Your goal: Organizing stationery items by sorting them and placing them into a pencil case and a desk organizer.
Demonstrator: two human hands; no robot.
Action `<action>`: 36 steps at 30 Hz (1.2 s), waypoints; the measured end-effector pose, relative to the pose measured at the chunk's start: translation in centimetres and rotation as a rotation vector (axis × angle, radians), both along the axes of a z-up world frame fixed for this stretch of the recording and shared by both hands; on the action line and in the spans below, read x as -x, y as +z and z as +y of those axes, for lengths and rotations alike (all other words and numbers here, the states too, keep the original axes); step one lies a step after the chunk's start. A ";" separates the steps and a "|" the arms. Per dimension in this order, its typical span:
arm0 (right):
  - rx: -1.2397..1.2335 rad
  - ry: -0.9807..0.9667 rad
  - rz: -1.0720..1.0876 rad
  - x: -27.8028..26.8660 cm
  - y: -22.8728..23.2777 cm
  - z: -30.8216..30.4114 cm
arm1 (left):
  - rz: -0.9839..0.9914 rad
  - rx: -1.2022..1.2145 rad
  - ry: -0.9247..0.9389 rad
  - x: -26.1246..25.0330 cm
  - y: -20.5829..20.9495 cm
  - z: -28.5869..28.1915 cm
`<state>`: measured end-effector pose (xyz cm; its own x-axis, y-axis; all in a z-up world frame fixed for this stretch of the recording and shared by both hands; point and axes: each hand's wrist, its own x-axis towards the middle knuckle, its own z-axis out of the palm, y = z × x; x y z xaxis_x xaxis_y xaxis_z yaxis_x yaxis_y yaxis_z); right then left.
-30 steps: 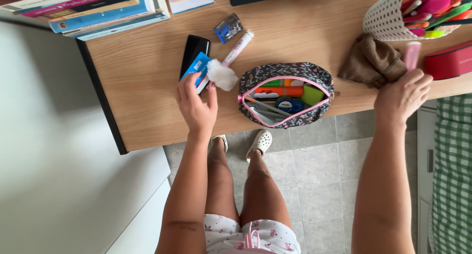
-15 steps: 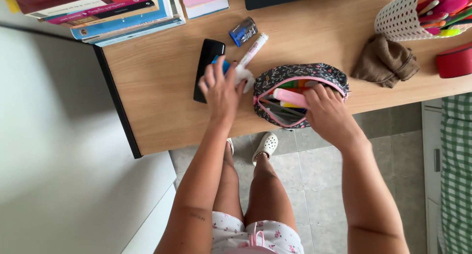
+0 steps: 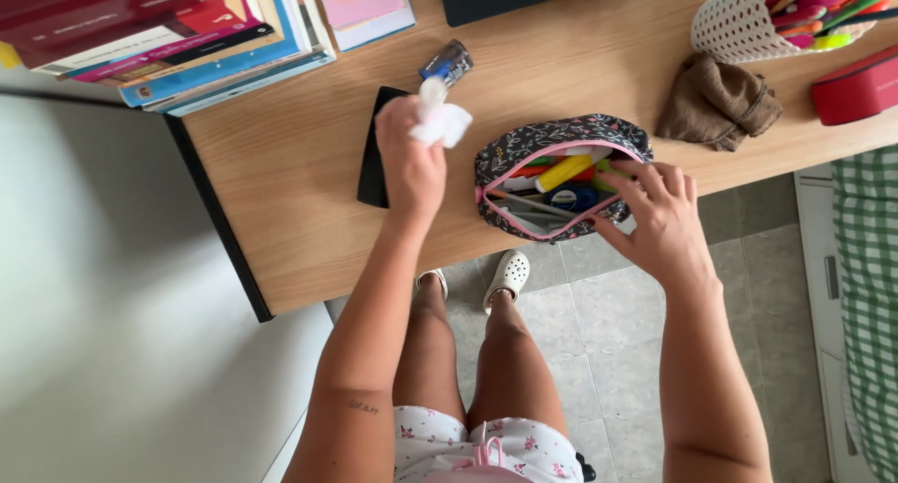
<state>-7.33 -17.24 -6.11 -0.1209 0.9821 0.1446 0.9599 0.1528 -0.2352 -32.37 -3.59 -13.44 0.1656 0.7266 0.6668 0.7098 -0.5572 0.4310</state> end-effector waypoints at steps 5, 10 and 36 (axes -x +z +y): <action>0.008 0.011 0.031 -0.2 -0.3 -0.5 | -0.333 0.082 -0.154 -1.2 3.0 0.1; 0.022 0.020 0.179 -0.6 -1.2 -0.5 | -0.535 0.190 -0.289 -3.6 5.4 -0.4; -0.049 0.003 0.434 -1.4 -2.5 -2.1 | 0.494 0.845 0.293 2.1 5.8 -1.0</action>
<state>-5.94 -19.34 -8.61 -0.0415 0.9725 0.2294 0.7729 0.1767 -0.6094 -34.50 -4.55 -7.68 0.0227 0.9838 -0.1776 0.9742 0.0181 0.2251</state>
